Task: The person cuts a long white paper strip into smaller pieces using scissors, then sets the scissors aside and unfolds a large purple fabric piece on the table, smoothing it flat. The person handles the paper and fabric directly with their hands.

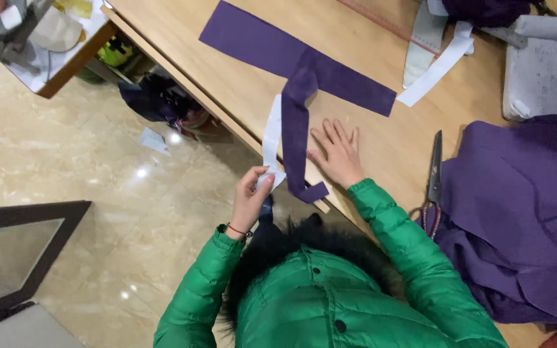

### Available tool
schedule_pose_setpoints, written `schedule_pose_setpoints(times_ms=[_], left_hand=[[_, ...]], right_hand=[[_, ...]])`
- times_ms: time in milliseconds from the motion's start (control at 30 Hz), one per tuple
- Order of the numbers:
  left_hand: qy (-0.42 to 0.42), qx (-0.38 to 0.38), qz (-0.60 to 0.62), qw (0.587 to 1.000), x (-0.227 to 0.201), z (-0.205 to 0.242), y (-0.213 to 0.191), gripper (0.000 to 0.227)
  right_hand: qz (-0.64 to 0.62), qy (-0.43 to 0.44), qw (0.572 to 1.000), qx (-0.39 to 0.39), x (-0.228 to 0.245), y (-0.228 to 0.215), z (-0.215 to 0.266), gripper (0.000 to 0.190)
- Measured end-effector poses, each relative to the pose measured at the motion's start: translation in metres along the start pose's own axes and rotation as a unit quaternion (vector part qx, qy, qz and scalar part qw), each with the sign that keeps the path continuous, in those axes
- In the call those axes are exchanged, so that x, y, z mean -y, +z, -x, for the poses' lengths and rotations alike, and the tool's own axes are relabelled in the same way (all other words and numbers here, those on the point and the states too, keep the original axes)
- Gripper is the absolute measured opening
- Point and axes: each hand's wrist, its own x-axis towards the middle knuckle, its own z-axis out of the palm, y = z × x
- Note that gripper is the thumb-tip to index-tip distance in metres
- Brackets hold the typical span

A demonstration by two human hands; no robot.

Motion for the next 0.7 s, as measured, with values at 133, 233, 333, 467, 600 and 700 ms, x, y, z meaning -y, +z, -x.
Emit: schedule_pose_setpoints(times_ms=[133, 233, 333, 467, 600, 700], left_hand=[[0.011, 0.025, -0.015, 1.0, -0.045, -0.018, -0.019, 0.016], [0.011, 0.05, -0.023, 0.998, -0.054, -0.031, -0.033, 0.016], [0.024, 0.077, -0.023, 0.996, -0.052, -0.043, -0.047, 0.016], [0.041, 0.128, -0.06, 0.989, -0.065, -0.051, -0.055, 0.017], [0.096, 0.294, -0.141, 0.941, -0.102, -0.06, -0.042, 0.018], [0.148, 0.398, -0.203, 0.882, -0.149, -0.07, -0.037, 0.006]], right_hand=[[-0.047, 0.009, 0.996, -0.077, 0.023, 0.022, -0.023, 0.094], [0.023, -0.04, 0.997, -0.064, -0.026, 0.057, -0.058, 0.039], [0.411, 0.04, 0.9, -0.142, -0.104, 0.038, -0.096, 0.035], [0.016, 0.219, 0.927, -0.305, -0.109, -0.041, -0.107, 0.048], [-0.466, 0.303, 0.82, -0.137, 0.134, -0.111, -0.069, 0.05], [-0.56, -0.108, 0.797, 0.199, 0.124, -0.072, -0.046, 0.108]])
